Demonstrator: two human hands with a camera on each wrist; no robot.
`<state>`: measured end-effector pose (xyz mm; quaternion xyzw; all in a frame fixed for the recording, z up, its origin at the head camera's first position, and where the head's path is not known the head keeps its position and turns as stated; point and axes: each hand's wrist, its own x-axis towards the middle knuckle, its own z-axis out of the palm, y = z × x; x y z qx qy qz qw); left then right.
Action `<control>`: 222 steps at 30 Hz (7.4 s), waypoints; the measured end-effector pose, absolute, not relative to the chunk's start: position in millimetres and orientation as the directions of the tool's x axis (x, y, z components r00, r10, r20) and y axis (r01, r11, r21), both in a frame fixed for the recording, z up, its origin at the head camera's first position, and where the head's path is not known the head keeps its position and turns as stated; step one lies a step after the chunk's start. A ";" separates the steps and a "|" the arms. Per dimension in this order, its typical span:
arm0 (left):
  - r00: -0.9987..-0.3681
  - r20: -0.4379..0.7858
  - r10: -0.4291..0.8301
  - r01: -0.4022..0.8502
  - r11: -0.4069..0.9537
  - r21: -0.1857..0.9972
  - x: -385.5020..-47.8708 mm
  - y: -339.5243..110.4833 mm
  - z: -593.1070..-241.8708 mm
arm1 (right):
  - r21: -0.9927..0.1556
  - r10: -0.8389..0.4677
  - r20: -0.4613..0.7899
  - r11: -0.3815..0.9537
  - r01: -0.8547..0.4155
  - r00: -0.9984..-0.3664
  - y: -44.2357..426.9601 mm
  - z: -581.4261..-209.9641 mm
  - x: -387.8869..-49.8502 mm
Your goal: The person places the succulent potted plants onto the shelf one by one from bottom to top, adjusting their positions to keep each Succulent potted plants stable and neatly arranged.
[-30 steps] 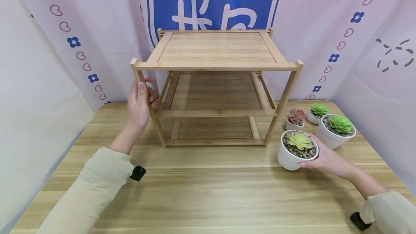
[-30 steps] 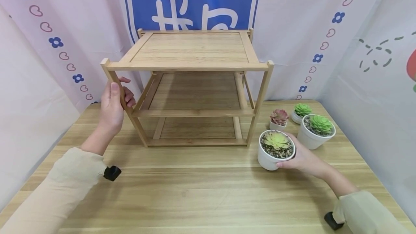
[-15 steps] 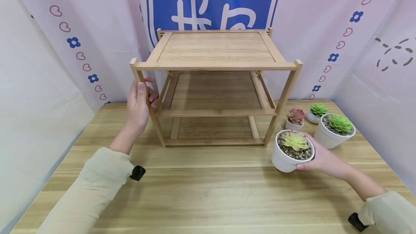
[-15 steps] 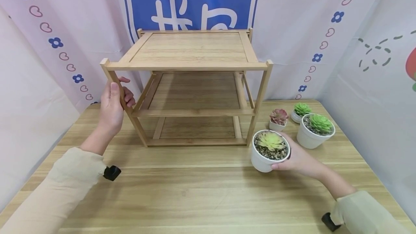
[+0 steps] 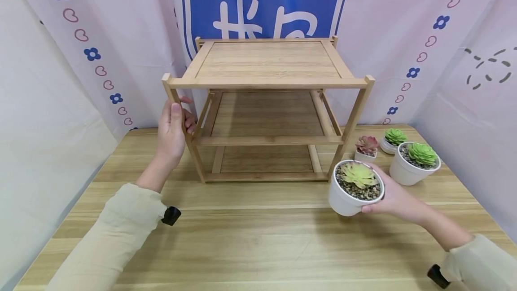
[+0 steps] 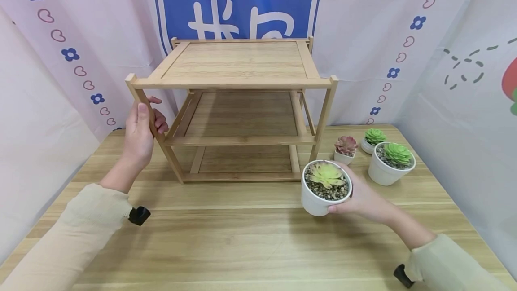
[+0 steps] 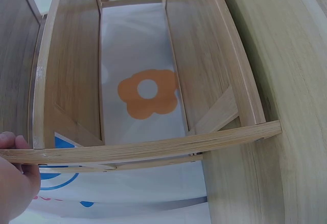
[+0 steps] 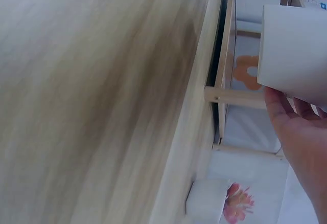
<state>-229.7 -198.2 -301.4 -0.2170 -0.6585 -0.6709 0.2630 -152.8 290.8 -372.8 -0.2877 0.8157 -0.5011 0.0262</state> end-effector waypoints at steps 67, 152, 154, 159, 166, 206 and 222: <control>-0.773 0.629 -0.080 0.632 -0.030 0.774 -229.9 -197.4 -303.4 | -0.878 -0.461 0.185 0.320 -0.357 -0.868 214.9 -383.2 -183.8; -0.783 0.614 -0.099 0.618 -0.013 0.786 -225.6 -193.5 -300.6 | -0.874 -0.508 0.158 0.327 -0.359 -0.847 135.2 -389.7 -231.2; -0.783 0.614 -0.098 0.619 -0.015 0.786 -225.8 -193.8 -300.9 | -0.868 -0.504 0.150 0.345 -0.358 -0.850 131.8 -388.5 -231.9; -0.779 0.620 -0.094 0.624 -0.015 0.781 -225.7 -194.3 -301.2 | -0.854 -0.488 0.133 0.386 -0.350 -0.863 125.5 -385.6 -233.7; -0.780 0.618 -0.097 0.622 -0.012 0.783 -225.5 -193.8 -300.7 | -0.862 -0.472 0.113 0.392 -0.323 -0.874 118.6 -387.3 -240.6; -0.765 0.640 -0.078 0.643 -0.020 0.766 -226.8 -193.5 -302.1 | -0.922 -0.478 -0.158 0.384 -0.044 -0.864 60.3 -379.4 -259.0; -0.766 0.637 -0.086 0.641 -0.025 0.767 -227.4 -193.1 -302.6 | -0.943 -0.494 -0.093 0.321 -0.082 -0.865 43.2 -383.9 -265.1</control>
